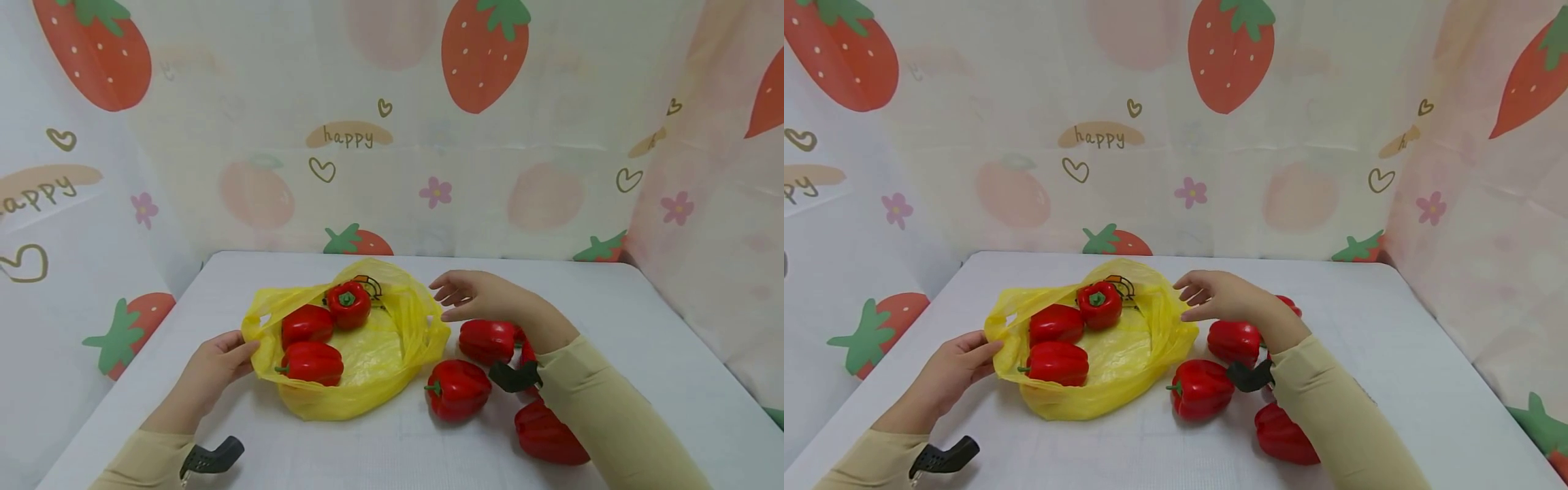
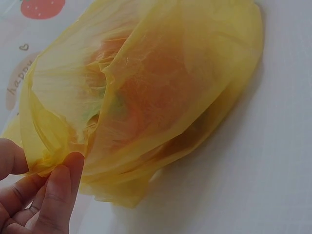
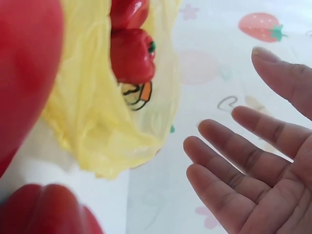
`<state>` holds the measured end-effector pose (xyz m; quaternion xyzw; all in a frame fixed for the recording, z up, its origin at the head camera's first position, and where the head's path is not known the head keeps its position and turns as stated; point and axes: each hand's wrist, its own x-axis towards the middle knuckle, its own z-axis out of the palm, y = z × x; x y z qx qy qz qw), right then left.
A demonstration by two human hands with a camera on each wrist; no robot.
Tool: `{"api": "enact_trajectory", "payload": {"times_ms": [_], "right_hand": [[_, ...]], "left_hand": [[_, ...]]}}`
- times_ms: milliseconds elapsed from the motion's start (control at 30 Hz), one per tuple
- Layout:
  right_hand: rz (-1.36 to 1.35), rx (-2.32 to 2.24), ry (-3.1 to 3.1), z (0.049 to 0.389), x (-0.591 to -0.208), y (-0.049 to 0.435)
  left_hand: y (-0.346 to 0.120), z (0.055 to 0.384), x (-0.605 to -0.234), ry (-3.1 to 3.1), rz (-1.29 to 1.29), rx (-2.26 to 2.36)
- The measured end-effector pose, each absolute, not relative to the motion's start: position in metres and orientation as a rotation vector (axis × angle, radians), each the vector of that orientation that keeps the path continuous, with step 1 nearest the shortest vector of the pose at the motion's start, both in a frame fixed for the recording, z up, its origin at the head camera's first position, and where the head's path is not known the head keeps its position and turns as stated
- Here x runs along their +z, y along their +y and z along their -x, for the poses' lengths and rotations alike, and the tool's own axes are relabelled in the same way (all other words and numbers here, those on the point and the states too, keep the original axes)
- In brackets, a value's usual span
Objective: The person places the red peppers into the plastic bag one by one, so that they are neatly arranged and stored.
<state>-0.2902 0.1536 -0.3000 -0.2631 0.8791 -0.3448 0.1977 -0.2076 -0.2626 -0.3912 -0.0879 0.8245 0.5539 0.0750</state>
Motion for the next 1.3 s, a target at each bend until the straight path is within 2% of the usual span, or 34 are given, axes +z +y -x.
{"api": "enact_trajectory", "payload": {"times_ms": [467,1300], "right_hand": [[0.663,-0.987,2.332,0.279,-0.326,0.175],[0.655,-0.835,2.197,0.267,-0.343,0.172]], "left_hand": [[-0.259,0.205,-0.389,2.475,0.277,1.648],[-0.263,0.209,-0.396,2.468,0.227,1.679]]}}
